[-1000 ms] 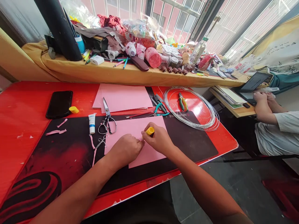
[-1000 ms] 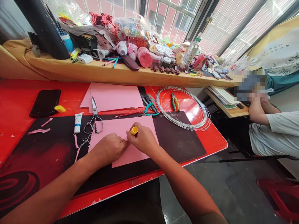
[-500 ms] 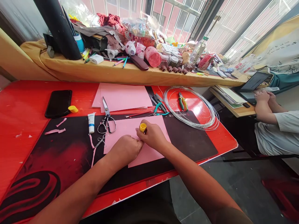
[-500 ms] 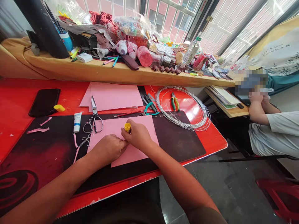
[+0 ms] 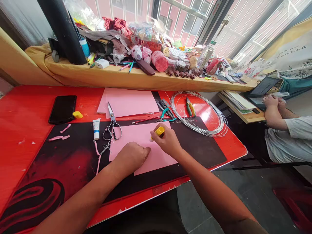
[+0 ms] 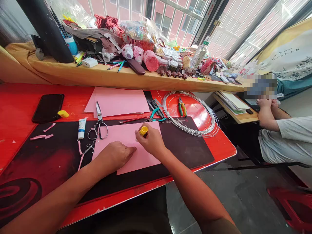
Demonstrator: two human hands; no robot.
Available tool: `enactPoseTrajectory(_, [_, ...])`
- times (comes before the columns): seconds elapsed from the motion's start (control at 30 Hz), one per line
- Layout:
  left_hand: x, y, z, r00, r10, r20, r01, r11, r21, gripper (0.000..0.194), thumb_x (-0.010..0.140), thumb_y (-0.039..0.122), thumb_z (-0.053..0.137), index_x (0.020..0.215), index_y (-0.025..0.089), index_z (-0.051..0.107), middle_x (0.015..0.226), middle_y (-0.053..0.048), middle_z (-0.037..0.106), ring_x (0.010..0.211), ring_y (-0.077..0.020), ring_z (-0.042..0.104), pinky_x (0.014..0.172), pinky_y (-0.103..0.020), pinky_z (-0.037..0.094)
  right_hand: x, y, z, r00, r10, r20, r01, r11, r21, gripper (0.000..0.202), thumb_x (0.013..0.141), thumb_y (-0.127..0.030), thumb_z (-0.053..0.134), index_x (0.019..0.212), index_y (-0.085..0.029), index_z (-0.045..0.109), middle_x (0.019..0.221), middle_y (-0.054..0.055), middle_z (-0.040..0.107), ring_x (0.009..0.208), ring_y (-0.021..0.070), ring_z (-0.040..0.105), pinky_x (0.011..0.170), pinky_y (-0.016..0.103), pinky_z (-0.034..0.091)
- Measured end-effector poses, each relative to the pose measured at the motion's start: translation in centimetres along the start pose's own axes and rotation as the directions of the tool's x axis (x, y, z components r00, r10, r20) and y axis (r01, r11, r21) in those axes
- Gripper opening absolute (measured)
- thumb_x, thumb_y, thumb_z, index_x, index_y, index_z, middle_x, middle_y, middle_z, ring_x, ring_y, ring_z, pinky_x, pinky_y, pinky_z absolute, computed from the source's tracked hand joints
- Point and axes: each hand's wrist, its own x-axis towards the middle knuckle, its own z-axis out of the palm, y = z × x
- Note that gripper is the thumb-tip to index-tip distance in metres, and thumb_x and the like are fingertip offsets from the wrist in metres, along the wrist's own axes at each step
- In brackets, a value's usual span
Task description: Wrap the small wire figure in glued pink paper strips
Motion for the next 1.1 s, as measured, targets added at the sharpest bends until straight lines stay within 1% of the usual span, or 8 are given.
enactPoseTrajectory(0.13, [0.2, 0.2, -0.2, 1.0, -0.009, 0.022, 0.008, 1.0, 0.017, 0.02, 0.095, 0.008, 0.056, 0.093, 0.016, 0.074, 0.064, -0.007, 0.073, 0.058, -0.0263, 0.072, 0.055, -0.034, 0.048, -0.7, -0.1, 0.2, 0.995, -0.009, 0.101, 0.02, 0.994, -0.105, 0.02, 0.093, -0.038, 0.065, 0.082, -0.026, 0.053, 0.064, -0.004, 0.062, 0.056, 0.0167, 0.052, 0.058, 0.027, 0.036])
enactPoseTrajectory(0.33, [0.3, 0.3, -0.4, 0.999, -0.007, 0.044, 0.007, 1.0, 0.003, 0.021, 0.093, 0.006, 0.056, 0.092, 0.016, 0.075, 0.067, -0.006, 0.075, 0.06, -0.0277, 0.073, 0.056, -0.036, 0.052, 0.2, 0.6, 1.6, 0.993, -0.059, 0.103, 0.08, 0.975, -0.209, 0.021, 0.094, -0.04, 0.062, 0.084, -0.026, 0.05, 0.06, -0.005, 0.054, 0.054, 0.0164, 0.047, 0.057, 0.028, 0.029])
enactPoseTrajectory(0.4, [0.3, 0.3, -0.6, 0.998, -0.015, 0.056, 0.015, 1.0, 0.0, 0.022, 0.093, 0.007, 0.057, 0.089, 0.017, 0.075, 0.068, -0.006, 0.076, 0.062, -0.0283, 0.075, 0.058, -0.037, 0.053, 0.6, 0.9, 1.6, 0.995, -0.074, 0.074, 0.088, 0.973, -0.214, 0.02, 0.094, -0.041, 0.062, 0.085, -0.026, 0.051, 0.06, -0.005, 0.053, 0.053, 0.0163, 0.046, 0.057, 0.028, 0.03])
enactPoseTrajectory(0.57, [0.4, 0.4, -1.0, 0.994, -0.041, 0.101, 0.042, 0.999, -0.011, 0.022, 0.096, 0.012, 0.057, 0.092, 0.018, 0.078, 0.074, -0.007, 0.079, 0.065, -0.0301, 0.076, 0.059, -0.038, 0.054, 0.5, 1.2, 0.7, 1.0, -0.027, -0.014, 0.025, 0.992, -0.122, 0.021, 0.094, -0.043, 0.062, 0.085, -0.026, 0.053, 0.063, -0.004, 0.06, 0.054, 0.0163, 0.05, 0.057, 0.027, 0.035])
enactPoseTrajectory(0.67, [0.5, 0.5, -1.2, 0.99, -0.055, 0.131, 0.055, 0.998, 0.0, 0.023, 0.097, 0.012, 0.057, 0.098, 0.018, 0.08, 0.076, -0.009, 0.08, 0.067, -0.0307, 0.077, 0.06, -0.038, 0.056, -0.3, 0.8, 0.0, 1.0, 0.0, 0.004, 0.0, 0.999, -0.054, 0.021, 0.095, -0.043, 0.063, 0.087, -0.025, 0.054, 0.068, -0.002, 0.069, 0.057, 0.0171, 0.057, 0.059, 0.027, 0.04])
enactPoseTrajectory(0.77, [0.5, 0.5, -1.4, 0.986, -0.068, 0.15, 0.066, 0.998, 0.018, 0.024, 0.098, 0.013, 0.057, 0.102, 0.018, 0.08, 0.075, -0.01, 0.079, 0.068, -0.0311, 0.077, 0.061, -0.038, 0.056, -0.8, 0.4, -0.2, 0.999, 0.014, 0.031, -0.013, 0.999, -0.052, 0.02, 0.095, -0.042, 0.063, 0.087, -0.026, 0.054, 0.069, -0.001, 0.07, 0.058, 0.0173, 0.058, 0.059, 0.027, 0.039])
enactPoseTrajectory(0.97, [0.5, 0.5, -1.6, 0.983, -0.081, 0.166, 0.084, 0.996, -0.008, 0.025, 0.098, 0.012, 0.055, 0.099, 0.018, 0.079, 0.077, -0.009, 0.08, 0.069, -0.0305, 0.078, 0.063, -0.038, 0.058, -0.5, 0.4, 0.6, 0.997, -0.023, 0.075, 0.039, 0.974, -0.221, 0.021, 0.094, -0.039, 0.062, 0.083, -0.026, 0.049, 0.062, -0.005, 0.057, 0.054, 0.0163, 0.047, 0.057, 0.028, 0.029])
enactPoseTrajectory(1.1, [0.5, 0.7, -1.5, 0.985, -0.095, 0.143, 0.096, 0.995, 0.001, 0.025, 0.098, 0.013, 0.055, 0.098, 0.018, 0.08, 0.073, -0.01, 0.078, 0.066, -0.0304, 0.076, 0.061, -0.038, 0.058, -0.7, 0.4, 0.5, 0.996, -0.012, 0.084, 0.032, 0.967, -0.251, 0.022, 0.095, -0.038, 0.061, 0.083, -0.026, 0.046, 0.06, -0.006, 0.052, 0.052, 0.016, 0.044, 0.057, 0.028, 0.026])
